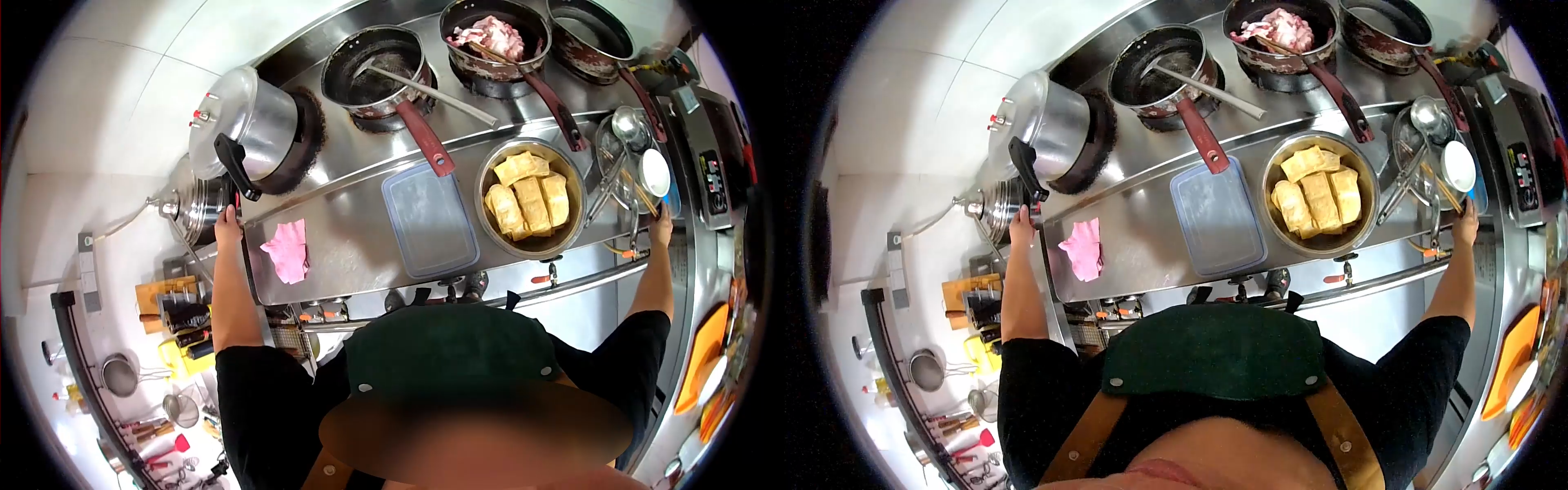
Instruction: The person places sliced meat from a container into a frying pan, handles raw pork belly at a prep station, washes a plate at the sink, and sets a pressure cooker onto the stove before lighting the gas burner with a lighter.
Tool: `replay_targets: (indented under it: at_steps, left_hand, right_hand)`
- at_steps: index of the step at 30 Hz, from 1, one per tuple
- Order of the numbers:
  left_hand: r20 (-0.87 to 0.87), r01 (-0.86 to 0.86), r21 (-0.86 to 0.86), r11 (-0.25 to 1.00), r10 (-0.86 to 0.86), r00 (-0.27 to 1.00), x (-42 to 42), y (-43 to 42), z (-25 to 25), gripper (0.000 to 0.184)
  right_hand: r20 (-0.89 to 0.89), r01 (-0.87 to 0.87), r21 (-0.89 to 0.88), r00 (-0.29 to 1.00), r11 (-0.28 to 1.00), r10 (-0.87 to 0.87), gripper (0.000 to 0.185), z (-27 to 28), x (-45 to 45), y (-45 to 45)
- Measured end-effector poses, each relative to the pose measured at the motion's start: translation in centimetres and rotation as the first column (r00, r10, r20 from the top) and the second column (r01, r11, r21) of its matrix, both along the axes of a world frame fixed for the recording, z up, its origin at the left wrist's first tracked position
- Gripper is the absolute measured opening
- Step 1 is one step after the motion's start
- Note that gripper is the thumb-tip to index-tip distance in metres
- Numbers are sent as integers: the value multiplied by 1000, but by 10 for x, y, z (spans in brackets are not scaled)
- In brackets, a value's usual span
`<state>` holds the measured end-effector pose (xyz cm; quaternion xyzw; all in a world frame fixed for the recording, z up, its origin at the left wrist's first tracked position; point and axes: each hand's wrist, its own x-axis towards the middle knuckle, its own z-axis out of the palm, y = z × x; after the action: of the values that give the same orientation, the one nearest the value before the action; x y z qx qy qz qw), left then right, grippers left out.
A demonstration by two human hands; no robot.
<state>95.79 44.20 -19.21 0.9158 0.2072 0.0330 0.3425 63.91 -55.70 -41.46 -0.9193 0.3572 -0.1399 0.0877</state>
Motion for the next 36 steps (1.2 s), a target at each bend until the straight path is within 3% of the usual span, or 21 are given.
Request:
replay_targets:
  at_steps: [5,8,9,12,14,16,17,18,20,22,23,24,25,27,29,30,31,33,34,35,36]
  left_hand:
    - [203,-193,-64,979,202,958,-38,-22,-13,54]
    - [368,-237,-111,965,262,892,-74,-26,-32,52]
    - [352,-269,-159,950,309,883,-91,-33,-37,51]
    - [234,-295,-184,938,333,913,-137,14,-91,45]
    - [51,-123,11,992,122,991,-181,23,-124,42]
    - [-259,-251,-222,942,191,947,-223,14,-153,36]
    - [-186,317,271,909,-274,944,-247,22,-171,34]
    - [-337,656,661,364,-637,693,-265,27,-184,34]
    - [-497,454,193,870,-312,810,-282,-3,-181,38]
    - [-349,480,279,832,-378,858,-293,-20,-181,45]
    - [-467,524,281,804,-363,807,-291,-23,-182,48]
    - [-347,552,293,781,-451,822,-294,-20,-190,49]
    - [-354,627,235,743,-535,767,-295,-16,-198,46]
    - [-291,734,112,670,-684,669,-293,-12,-205,41]
    - [-373,764,144,628,-681,630,-290,-10,-212,41]
    - [-461,814,174,555,-684,565,-287,-6,-218,41]
    - [-568,820,189,541,-621,541,-287,-5,-226,43]
    - [-640,813,113,571,-584,500,-290,-5,-221,40]
    - [-656,801,65,595,-580,483,-294,-2,-228,36]
    - [-653,780,51,623,-570,498,-290,-20,-183,28]
    - [-684,764,88,639,-519,512,-296,-17,-202,22]
  right_hand:
    - [-245,153,17,959,988,-144,47,37,21,17]
    - [-44,61,-27,997,998,-63,48,25,14,-4]
    - [-151,109,-15,982,994,-109,51,26,12,-8]
    - [-265,226,-23,938,974,-224,56,81,13,45]
    - [-245,250,32,941,968,-235,56,55,-11,29]
    - [-139,224,22,966,974,-219,54,31,-43,14]
    - [-146,204,4,969,979,-201,51,41,-58,26]
    - [-109,241,40,966,970,-236,50,33,-80,17]
    - [-152,454,137,888,880,-435,53,48,-117,44]
    - [-88,530,170,848,831,-523,55,65,-155,74]
    - [144,449,190,867,873,-477,53,64,-171,78]
    - [355,323,-117,897,939,-264,50,81,-169,106]
    - [394,314,209,840,926,-374,49,120,-152,145]
    - [404,133,500,839,856,-366,47,190,-103,227]
    - [450,-250,348,890,904,73,46,256,-25,330]
    - [353,-519,17,803,855,480,47,280,17,374]
    - [249,-551,347,834,759,492,45,304,52,428]
    - [-21,-525,566,762,636,647,49,339,125,522]
    - [-46,-704,448,597,551,801,48,311,159,540]
    - [-243,-656,481,537,582,807,49,299,200,566]
    - [-352,-675,382,526,632,774,50,283,237,592]
